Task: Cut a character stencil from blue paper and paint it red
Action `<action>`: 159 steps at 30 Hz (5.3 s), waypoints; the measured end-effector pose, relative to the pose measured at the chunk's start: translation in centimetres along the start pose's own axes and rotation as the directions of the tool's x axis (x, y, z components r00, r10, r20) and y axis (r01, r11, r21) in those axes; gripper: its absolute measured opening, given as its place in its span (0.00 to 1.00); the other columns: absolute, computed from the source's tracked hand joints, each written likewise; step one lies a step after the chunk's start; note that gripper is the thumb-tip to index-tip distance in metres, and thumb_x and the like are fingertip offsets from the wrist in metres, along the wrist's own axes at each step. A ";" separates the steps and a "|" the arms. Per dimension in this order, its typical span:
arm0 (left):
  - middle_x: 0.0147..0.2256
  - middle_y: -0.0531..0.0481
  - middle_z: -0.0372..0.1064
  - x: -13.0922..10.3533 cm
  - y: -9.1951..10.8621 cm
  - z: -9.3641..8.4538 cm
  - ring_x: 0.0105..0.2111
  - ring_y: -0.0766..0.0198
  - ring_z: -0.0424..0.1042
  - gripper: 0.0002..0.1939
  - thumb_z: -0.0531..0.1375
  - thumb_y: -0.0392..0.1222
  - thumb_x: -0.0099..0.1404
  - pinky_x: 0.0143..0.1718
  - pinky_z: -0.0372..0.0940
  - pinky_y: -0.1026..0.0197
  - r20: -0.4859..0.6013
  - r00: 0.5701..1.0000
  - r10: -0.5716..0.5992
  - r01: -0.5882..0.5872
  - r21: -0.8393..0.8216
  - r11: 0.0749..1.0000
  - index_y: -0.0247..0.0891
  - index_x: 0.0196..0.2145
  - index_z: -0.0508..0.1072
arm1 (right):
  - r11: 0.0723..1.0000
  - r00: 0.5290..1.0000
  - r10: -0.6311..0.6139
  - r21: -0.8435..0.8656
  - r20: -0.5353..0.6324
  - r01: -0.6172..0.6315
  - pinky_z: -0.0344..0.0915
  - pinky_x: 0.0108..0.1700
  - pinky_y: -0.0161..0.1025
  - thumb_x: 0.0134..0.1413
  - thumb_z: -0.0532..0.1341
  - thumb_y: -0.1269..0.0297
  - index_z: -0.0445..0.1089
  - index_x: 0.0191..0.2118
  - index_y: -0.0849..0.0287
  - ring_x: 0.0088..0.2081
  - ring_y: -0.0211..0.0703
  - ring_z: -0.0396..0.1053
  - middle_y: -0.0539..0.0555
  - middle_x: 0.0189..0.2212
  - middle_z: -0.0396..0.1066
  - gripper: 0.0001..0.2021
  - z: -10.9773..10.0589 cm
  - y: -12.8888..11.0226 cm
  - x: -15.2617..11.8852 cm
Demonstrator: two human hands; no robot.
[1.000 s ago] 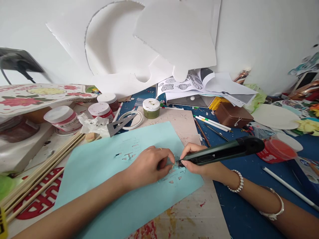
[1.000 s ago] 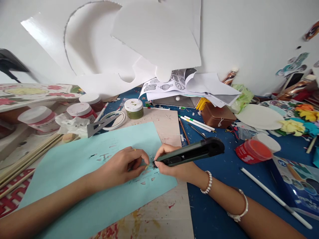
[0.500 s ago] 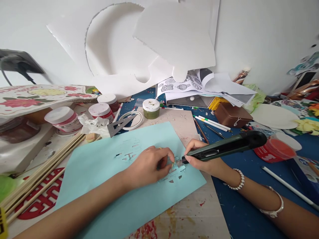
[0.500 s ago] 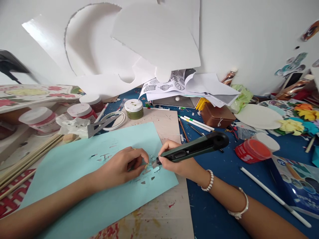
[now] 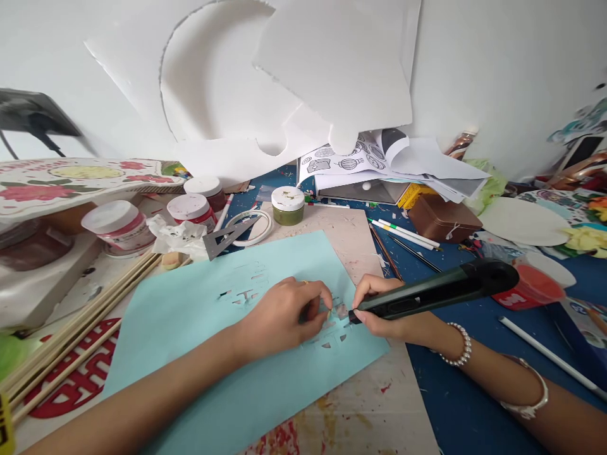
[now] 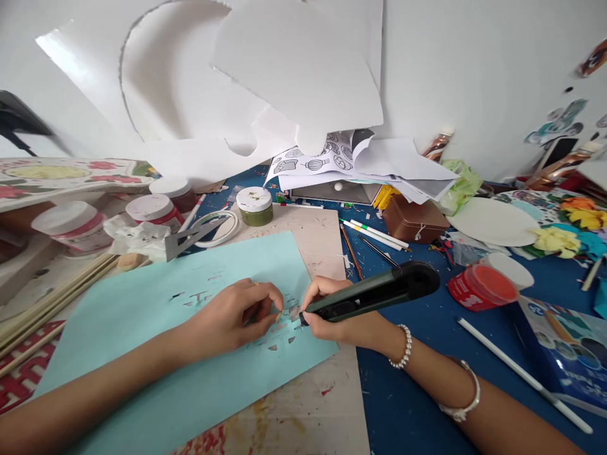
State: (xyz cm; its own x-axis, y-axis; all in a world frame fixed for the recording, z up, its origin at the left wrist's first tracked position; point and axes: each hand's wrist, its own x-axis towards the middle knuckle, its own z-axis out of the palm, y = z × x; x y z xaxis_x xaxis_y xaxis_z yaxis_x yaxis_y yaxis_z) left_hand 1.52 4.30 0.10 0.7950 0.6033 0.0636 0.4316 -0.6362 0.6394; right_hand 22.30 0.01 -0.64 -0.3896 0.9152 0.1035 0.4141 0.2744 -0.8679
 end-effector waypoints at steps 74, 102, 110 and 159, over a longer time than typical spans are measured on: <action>0.28 0.53 0.63 0.1 -0.7 0.9 0.26 0.64 0.64 0.09 0.52 0.32 0.58 0.26 0.56 0.64 -0.209 0.978 -0.018 0.059 0.192 0.980 0.37 0.38 0.61 | 1.000 0.995 0.005 0.021 0.097 -0.007 0.59 0.23 0.28 0.44 0.59 0.72 0.65 0.31 0.59 0.22 0.32 0.62 0.47 0.22 0.66 0.05 2.0 -1.0 1.2; 0.27 0.55 0.63 0.1 -0.8 1.3 0.25 0.65 0.63 0.11 0.53 0.33 0.58 0.25 0.56 0.64 -0.241 0.970 -0.026 0.073 0.188 0.980 0.37 0.40 0.59 | 0.991 0.983 -0.125 0.066 0.134 0.117 0.63 0.29 0.28 0.41 0.58 0.80 0.67 0.29 0.60 0.27 0.32 0.66 0.48 0.25 0.70 0.08 1.9 -1.0 1.4; 0.27 0.55 0.63 0.1 -0.8 1.2 0.25 0.65 0.64 0.11 0.53 0.33 0.58 0.25 0.56 0.64 -0.241 0.970 -0.020 0.070 0.202 0.977 0.37 0.40 0.59 | 1.000 0.994 -0.029 0.009 0.103 0.028 0.60 0.25 0.27 0.43 0.58 0.76 0.66 0.29 0.59 0.24 0.31 0.63 0.47 0.24 0.67 0.06 2.1 -1.3 1.0; 0.28 0.54 0.63 0.2 -0.7 1.0 0.26 0.64 0.64 0.10 0.51 0.34 0.58 0.27 0.57 0.63 -0.213 0.977 -0.032 0.075 0.199 0.977 0.38 0.40 0.59 | 0.998 0.998 0.062 0.014 0.004 -0.062 0.57 0.22 0.27 0.42 0.57 0.77 0.63 0.28 0.58 0.22 0.31 0.60 0.46 0.21 0.64 0.06 2.6 -1.9 0.2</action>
State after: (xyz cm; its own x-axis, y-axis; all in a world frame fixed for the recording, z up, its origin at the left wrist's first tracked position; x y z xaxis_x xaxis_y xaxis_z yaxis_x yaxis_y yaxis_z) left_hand 1.77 4.36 -1.16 0.6718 0.7117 0.2051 0.5665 -0.6722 0.4767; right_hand 19.31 -1.11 -0.26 -0.3669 0.9290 0.0477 0.4257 0.2133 -0.8793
